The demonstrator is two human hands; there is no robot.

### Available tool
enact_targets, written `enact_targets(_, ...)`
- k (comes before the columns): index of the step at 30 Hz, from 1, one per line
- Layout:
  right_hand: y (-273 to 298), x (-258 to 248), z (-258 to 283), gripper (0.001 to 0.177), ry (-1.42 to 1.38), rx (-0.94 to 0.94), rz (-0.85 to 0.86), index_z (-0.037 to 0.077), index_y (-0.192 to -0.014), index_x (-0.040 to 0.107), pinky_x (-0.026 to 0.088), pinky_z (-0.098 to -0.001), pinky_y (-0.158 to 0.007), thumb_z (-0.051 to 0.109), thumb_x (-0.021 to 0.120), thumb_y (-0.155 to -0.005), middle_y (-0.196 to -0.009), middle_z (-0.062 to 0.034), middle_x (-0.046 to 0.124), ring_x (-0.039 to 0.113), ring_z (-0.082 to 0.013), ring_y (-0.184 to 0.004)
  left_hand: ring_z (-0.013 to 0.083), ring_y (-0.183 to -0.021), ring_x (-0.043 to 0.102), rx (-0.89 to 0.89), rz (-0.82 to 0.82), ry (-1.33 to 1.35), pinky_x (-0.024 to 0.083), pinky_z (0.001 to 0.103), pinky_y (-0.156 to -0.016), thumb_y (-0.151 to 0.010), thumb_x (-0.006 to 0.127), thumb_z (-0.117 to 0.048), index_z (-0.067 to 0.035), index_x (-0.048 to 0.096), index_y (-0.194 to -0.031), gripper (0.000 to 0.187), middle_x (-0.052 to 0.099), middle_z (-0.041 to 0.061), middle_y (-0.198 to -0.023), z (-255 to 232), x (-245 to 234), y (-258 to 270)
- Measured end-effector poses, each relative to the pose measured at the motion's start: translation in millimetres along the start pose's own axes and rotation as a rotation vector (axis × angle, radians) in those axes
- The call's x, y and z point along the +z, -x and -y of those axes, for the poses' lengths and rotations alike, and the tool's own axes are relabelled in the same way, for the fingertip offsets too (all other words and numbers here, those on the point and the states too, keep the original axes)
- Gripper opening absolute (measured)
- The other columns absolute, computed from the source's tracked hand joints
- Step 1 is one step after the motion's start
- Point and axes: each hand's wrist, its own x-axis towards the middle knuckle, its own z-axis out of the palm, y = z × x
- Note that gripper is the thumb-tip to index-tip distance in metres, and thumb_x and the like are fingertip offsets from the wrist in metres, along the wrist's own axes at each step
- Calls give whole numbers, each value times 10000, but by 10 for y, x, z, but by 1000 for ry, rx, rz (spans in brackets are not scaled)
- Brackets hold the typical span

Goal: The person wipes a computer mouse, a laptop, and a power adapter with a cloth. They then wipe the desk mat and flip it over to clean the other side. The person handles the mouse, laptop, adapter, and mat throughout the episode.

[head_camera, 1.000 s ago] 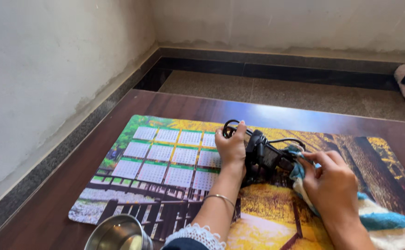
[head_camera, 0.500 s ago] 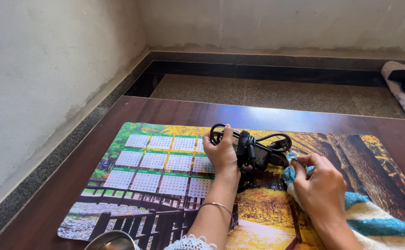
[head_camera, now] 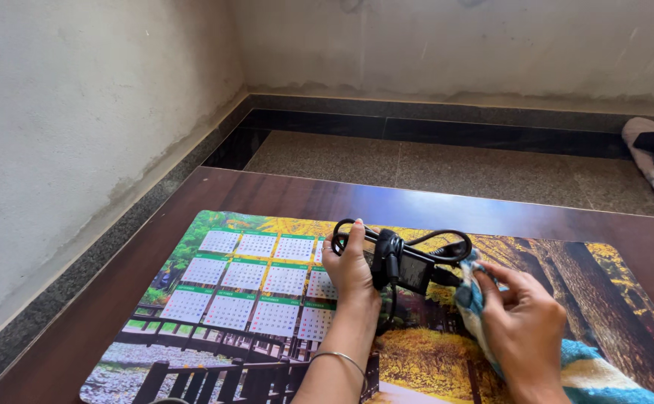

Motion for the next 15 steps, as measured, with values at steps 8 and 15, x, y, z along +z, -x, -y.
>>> enact_targets(8, 168, 140, 58, 231, -57, -616, -158, 85, -1083, 775, 619, -304, -596, 56, 727, -859, -973, -117, 728, 715, -179, -675, 202, -660, 695, 57, 200, 130, 610, 337, -598, -829, 771, -117, -29, 587, -999, 266, 693, 109, -791, 62, -89, -56)
enact_targets(15, 152, 93, 171, 150, -272, -586, -265, 40, -1092, 703, 627, -286, -664, 77, 722, -948, -1060, -104, 695, 733, -183, -834, 169, -665, 714, -52, 221, 58, 625, 319, -628, -831, 723, -267, -61, 643, -933, 244, 704, 67, -802, -147, -108, 8)
